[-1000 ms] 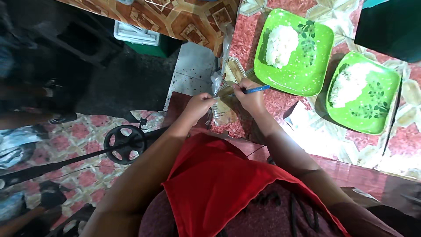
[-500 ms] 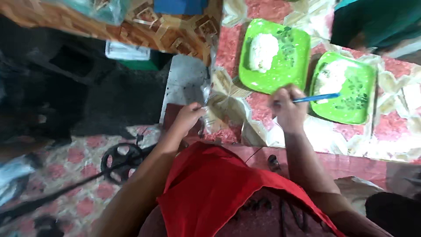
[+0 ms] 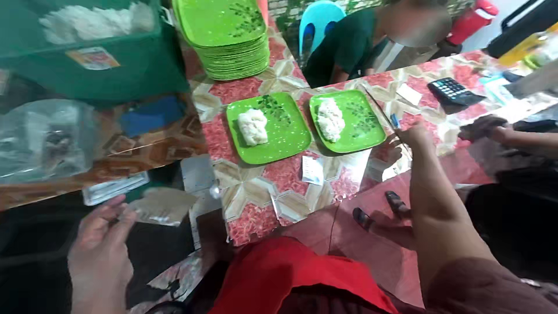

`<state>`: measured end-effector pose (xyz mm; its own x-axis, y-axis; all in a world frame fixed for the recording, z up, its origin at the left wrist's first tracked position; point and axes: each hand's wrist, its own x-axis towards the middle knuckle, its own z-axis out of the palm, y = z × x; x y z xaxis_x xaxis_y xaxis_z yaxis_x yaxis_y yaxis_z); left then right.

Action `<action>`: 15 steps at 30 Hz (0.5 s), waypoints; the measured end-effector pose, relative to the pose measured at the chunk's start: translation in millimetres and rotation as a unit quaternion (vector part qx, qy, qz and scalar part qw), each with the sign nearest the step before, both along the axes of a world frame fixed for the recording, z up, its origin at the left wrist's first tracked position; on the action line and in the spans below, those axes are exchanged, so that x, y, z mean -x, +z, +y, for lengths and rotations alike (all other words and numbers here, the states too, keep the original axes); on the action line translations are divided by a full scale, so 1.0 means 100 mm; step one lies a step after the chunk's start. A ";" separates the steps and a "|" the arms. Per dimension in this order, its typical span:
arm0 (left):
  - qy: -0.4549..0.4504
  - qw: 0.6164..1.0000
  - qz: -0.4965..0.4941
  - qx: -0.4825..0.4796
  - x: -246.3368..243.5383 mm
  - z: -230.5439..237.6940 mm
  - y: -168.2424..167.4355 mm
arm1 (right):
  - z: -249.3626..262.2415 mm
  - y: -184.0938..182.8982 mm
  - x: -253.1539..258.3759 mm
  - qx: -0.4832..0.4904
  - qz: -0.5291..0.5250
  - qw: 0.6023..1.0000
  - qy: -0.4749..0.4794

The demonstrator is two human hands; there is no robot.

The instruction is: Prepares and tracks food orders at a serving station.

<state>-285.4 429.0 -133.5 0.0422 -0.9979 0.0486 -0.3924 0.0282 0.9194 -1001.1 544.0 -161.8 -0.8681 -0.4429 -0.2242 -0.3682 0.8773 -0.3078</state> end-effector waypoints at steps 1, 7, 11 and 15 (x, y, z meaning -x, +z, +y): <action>0.028 1.000 0.012 0.001 -0.12 -0.07 0.04 | 0.03 0.15 -0.15 0.025 0.032 0.999 0.014; 0.215 0.973 0.067 -0.060 -0.55 0.20 0.20 | -0.16 -0.05 -2.10 0.057 -0.096 0.942 0.318; 0.278 0.945 0.120 -0.122 -0.73 0.35 -0.08 | -0.27 -0.40 -2.61 0.073 -0.054 0.950 0.299; 0.277 0.937 0.156 -0.148 -1.01 0.34 -0.24 | -0.42 -0.34 -2.59 0.038 -0.134 0.913 0.383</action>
<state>-184.0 462.7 -157.8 0.5230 -0.7871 -0.3270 0.0172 -0.3738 0.9273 -741.8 501.9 -196.3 -0.2163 -0.9204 -0.3258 -0.7670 0.3666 -0.5266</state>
